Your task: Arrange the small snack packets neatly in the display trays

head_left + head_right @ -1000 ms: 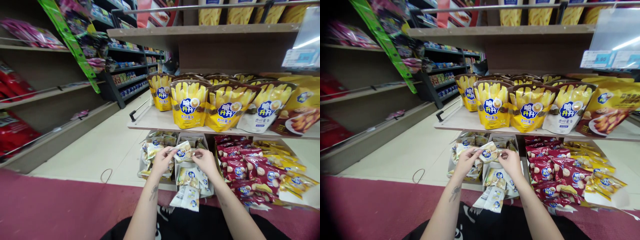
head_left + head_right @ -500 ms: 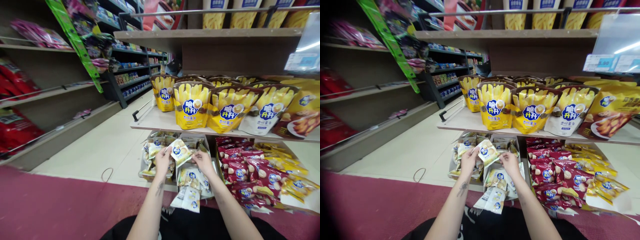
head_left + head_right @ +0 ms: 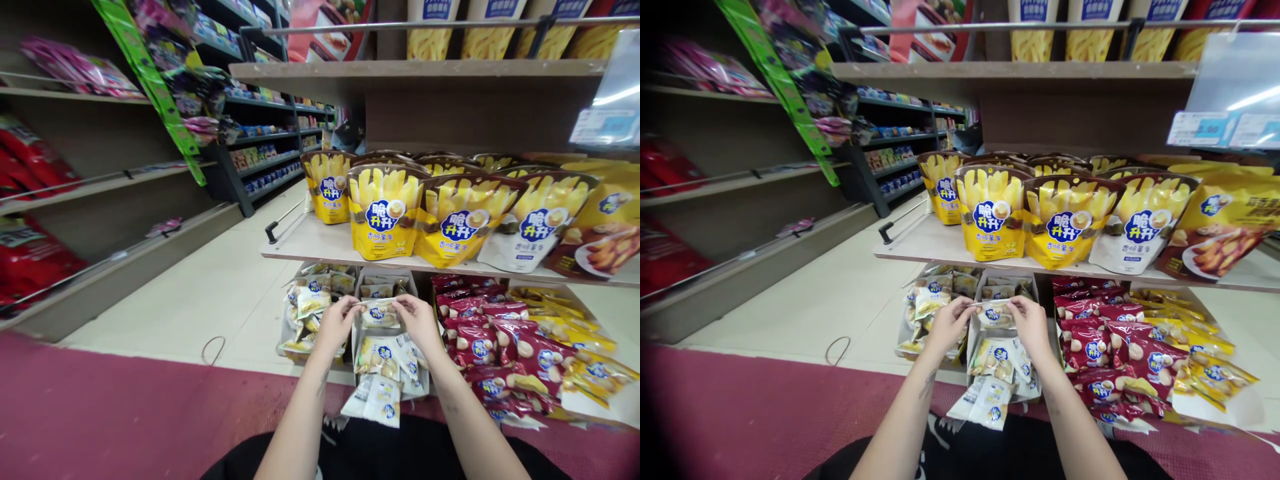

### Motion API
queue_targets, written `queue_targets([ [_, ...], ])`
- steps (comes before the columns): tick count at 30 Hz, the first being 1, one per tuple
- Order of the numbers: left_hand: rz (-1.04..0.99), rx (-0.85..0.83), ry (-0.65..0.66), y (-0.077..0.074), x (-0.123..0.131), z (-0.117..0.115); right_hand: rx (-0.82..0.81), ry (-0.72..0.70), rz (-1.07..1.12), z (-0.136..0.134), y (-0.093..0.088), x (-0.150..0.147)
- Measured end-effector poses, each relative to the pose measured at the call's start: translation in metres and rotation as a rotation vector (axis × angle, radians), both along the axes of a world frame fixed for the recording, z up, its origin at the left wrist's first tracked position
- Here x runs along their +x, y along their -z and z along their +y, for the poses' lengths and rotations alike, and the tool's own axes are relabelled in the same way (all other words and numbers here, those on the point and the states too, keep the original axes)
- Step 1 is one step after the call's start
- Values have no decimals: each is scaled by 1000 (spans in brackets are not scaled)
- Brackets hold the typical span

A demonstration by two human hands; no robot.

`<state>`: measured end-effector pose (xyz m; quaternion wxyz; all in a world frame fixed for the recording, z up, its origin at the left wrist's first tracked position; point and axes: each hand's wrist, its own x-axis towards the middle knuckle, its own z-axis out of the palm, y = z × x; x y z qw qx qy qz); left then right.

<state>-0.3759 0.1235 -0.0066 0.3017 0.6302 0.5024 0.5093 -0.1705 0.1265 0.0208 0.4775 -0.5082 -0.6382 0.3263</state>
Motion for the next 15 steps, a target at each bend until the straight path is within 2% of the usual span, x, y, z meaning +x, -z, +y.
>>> queue_targets([
  [3,204,32,-58,5,-1,1,-27,4,-214,-2,-3,2],
  [7,401,13,-74,10,6,1,-103,153,-706,-6,-8,-1],
  [9,486,-8,-93,12,11,1,-130,181,-909,-6,-7,-4],
  [11,564,-36,-109,15,15,1,-124,161,-991,-6,-4,-7],
  [15,681,-70,-109,19,16,2,-94,125,-1021,-4,5,-11],
])
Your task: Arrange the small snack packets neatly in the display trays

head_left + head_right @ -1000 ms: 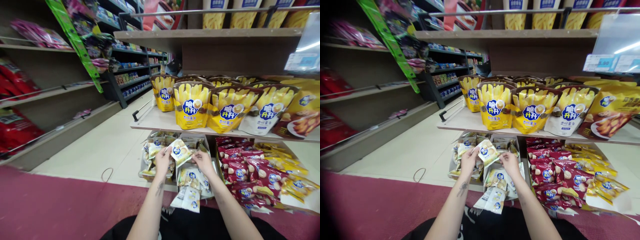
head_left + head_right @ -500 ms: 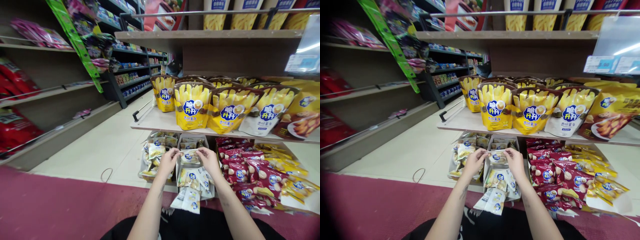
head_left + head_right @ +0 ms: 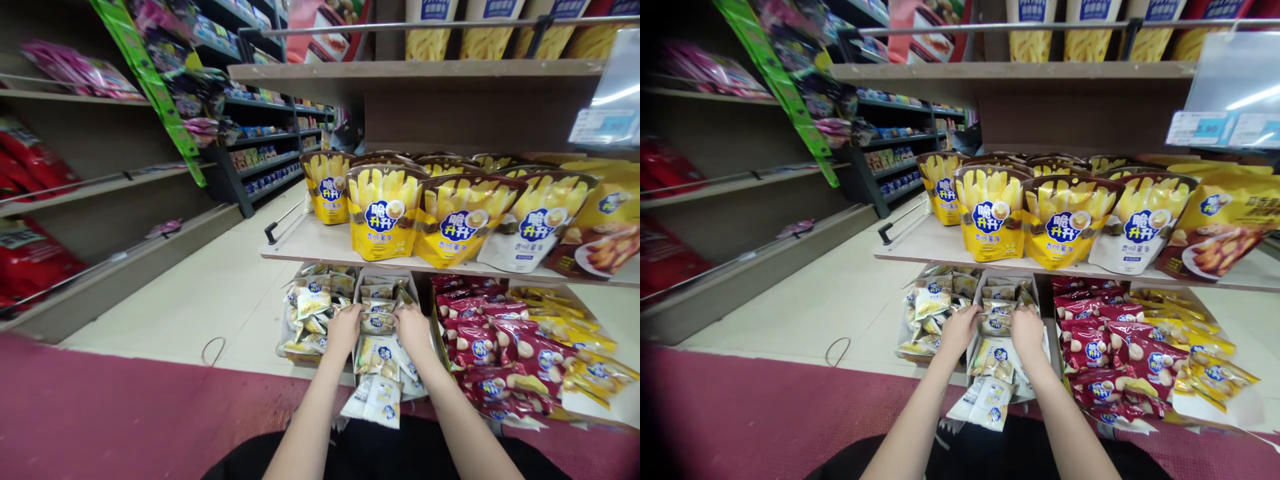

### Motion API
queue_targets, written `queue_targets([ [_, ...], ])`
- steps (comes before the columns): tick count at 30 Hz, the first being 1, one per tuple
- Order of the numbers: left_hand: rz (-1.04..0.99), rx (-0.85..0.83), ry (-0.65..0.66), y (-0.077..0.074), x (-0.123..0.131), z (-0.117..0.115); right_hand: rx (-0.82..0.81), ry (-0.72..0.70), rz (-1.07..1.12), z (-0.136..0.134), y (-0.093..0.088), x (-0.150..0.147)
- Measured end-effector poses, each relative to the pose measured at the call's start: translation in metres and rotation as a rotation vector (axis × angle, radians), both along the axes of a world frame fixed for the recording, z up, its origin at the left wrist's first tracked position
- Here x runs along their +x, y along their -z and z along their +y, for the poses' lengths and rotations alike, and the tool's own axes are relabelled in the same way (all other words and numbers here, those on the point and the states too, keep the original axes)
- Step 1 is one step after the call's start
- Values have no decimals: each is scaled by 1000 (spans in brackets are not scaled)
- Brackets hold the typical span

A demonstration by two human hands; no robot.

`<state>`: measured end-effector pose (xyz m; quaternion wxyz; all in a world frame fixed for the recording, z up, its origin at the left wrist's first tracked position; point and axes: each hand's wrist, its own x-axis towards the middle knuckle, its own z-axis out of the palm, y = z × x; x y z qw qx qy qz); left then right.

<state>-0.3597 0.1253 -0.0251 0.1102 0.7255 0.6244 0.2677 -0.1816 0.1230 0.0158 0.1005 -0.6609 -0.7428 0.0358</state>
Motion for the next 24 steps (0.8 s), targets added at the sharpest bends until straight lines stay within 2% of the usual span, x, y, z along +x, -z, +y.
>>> queue_targets([
  [5,87,20,3,-1,3,0,20,17,-26,2,5,0],
  [10,127,75,-67,-2,9,-2,59,57,-51,5,11,0],
  [20,139,112,-179,1,16,-4,12,101,-51,8,24,-6],
  [24,127,114,-205,-4,18,-7,8,130,-43,6,25,-7],
])
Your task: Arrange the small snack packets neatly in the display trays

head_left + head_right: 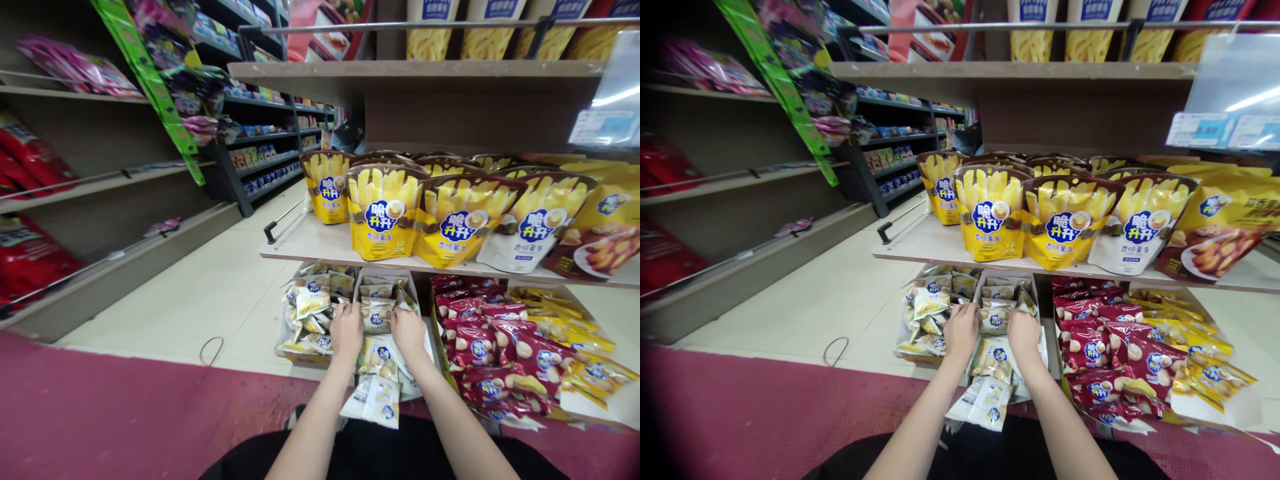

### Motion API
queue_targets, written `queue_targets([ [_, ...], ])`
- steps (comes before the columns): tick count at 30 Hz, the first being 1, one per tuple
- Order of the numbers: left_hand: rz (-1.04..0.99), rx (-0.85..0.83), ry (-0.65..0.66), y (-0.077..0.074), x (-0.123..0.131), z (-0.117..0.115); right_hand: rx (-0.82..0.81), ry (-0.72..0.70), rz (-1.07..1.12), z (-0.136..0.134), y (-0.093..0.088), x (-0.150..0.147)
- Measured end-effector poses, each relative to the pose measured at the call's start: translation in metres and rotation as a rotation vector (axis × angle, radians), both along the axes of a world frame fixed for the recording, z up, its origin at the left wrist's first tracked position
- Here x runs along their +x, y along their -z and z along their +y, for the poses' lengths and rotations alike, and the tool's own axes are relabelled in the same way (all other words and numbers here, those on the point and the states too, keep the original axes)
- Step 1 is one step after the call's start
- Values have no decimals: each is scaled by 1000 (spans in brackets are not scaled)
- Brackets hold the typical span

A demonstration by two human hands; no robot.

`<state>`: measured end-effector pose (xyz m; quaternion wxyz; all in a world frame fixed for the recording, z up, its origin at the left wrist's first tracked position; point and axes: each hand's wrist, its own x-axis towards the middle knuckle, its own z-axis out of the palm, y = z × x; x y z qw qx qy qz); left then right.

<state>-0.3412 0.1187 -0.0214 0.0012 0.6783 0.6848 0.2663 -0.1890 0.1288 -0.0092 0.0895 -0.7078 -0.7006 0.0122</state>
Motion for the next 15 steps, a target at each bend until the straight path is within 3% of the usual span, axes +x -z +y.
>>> queue_targets([
  [4,-59,-20,183,-14,-6,-2,-5,12,8,-2,-2,-2],
  [7,-106,-186,393,-18,-5,-4,13,20,13,-4,-9,-4],
  [10,-78,-303,407,-12,4,-6,32,-19,19,-9,-17,-8],
  [15,-64,-354,395,-8,6,-7,-38,-225,33,-19,-18,-19],
])
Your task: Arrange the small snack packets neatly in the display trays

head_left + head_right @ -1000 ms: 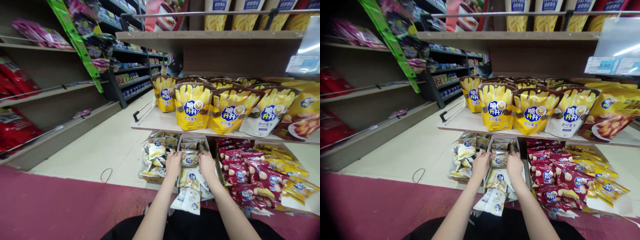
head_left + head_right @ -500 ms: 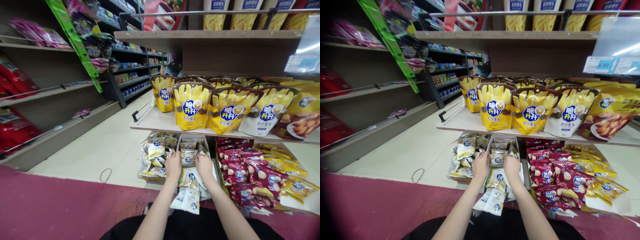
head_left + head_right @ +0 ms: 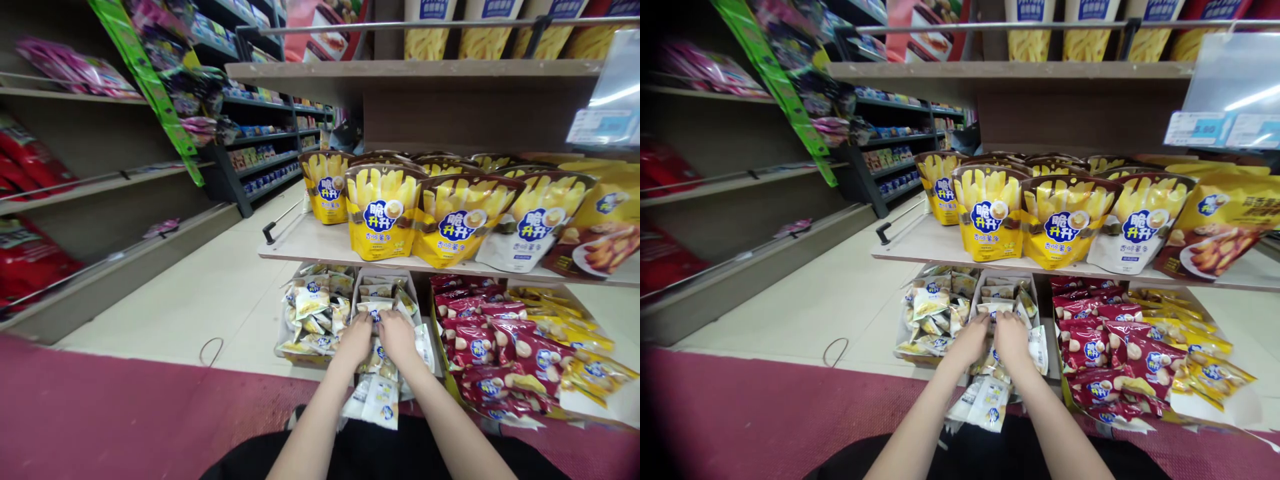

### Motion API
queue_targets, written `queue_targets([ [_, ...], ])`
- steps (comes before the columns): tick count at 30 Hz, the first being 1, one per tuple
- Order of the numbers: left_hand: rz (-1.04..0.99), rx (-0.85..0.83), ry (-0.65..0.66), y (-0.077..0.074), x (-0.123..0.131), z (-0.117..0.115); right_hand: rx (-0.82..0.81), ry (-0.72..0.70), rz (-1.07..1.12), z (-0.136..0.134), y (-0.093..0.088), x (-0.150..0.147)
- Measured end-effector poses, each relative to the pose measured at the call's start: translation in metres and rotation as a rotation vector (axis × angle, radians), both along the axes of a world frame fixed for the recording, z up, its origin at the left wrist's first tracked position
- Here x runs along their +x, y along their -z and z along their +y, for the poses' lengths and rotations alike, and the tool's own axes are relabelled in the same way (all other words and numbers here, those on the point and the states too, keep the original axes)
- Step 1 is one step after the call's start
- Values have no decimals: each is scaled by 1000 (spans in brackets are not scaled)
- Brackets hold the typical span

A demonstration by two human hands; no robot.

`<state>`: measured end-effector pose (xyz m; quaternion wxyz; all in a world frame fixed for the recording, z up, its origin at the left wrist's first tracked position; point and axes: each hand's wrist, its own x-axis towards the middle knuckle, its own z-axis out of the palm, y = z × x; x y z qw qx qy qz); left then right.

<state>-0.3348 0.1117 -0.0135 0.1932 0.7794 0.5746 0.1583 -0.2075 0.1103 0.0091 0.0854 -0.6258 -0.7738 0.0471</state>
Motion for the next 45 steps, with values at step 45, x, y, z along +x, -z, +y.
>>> queue_targets([
  [45,-1106,24,-305,-47,-7,-23,-72,57,1312,-9,-44,24],
])
